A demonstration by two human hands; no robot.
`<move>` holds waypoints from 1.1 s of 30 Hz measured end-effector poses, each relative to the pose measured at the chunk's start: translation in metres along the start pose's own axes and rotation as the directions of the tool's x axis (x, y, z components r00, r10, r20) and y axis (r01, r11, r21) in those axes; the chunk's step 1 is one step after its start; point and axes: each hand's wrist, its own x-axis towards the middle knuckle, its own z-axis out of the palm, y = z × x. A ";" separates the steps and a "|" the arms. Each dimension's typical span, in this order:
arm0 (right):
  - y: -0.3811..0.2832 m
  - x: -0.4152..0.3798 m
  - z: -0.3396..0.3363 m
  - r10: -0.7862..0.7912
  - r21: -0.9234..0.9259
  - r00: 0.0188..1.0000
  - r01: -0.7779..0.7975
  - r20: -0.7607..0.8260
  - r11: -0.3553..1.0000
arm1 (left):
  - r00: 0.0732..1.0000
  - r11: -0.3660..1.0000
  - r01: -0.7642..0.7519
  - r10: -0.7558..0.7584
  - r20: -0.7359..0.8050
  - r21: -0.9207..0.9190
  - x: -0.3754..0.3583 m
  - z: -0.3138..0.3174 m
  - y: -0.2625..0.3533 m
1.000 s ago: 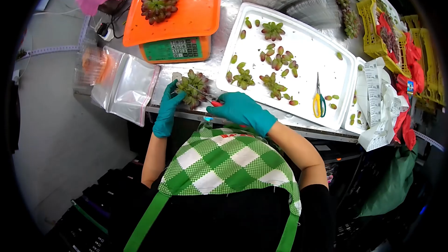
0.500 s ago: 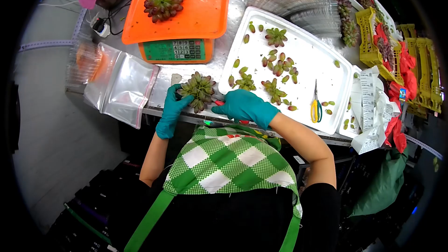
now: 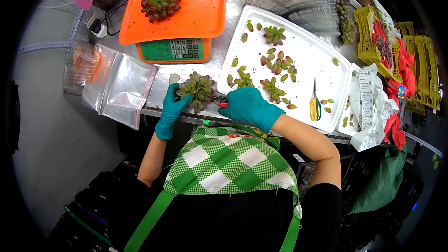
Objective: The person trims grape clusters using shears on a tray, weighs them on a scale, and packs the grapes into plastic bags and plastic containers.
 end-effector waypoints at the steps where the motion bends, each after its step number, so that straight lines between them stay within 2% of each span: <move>1: -0.003 -0.001 -0.003 0.005 -0.026 1.000 -0.005 0.002 1.000 | 1.000 1.000 -0.001 0.001 0.003 0.007 0.000 0.000 0.001; 5: -0.005 -0.004 -0.002 -0.062 -0.125 0.992 0.048 -0.113 0.991 | 1.000 1.000 -0.007 0.007 0.003 -0.009 0.001 0.000 0.001; 11: -0.021 -0.006 -0.012 -0.019 -0.255 1.000 0.015 -0.014 0.967 | 0.998 0.998 -0.060 0.060 -0.008 -0.036 0.003 0.001 -0.009; 13: -0.023 -0.005 -0.007 -0.014 -0.304 0.999 0.000 -0.042 0.953 | 0.998 0.997 -0.067 0.067 -0.002 -0.049 0.002 0.003 -0.009; 16: -0.023 -0.006 0.004 -0.042 -0.450 0.994 -0.006 -0.099 0.893 | 0.998 0.997 -0.060 0.060 0.010 0.045 -0.001 0.005 0.001; 20: -0.023 -0.006 0.010 -0.096 -0.588 0.983 -0.016 -0.158 0.809 | 0.995 0.997 -0.072 0.072 0.063 0.006 -0.002 0.006 0.003; 23: -0.022 -0.005 0.007 -0.134 -0.608 0.973 -0.007 -0.186 0.794 | 0.994 0.998 -0.057 0.060 0.091 -0.039 0.001 0.005 0.001; 25: -0.023 0.000 0.005 -0.107 -0.613 0.981 -0.014 -0.161 0.790 | 0.993 0.995 -0.075 0.081 0.089 -0.073 0.001 0.004 0.003; 31: -0.024 0.014 -0.014 -0.057 -0.613 0.998 0.035 -0.016 0.789 | 0.996 0.991 0.004 0.008 0.090 -0.131 0.000 0.001 0.009; 33: -0.022 0.019 -0.017 -0.050 -0.595 0.999 0.047 0.011 0.803 | 0.998 0.987 -0.021 0.030 0.059 -0.157 0.001 0.001 0.004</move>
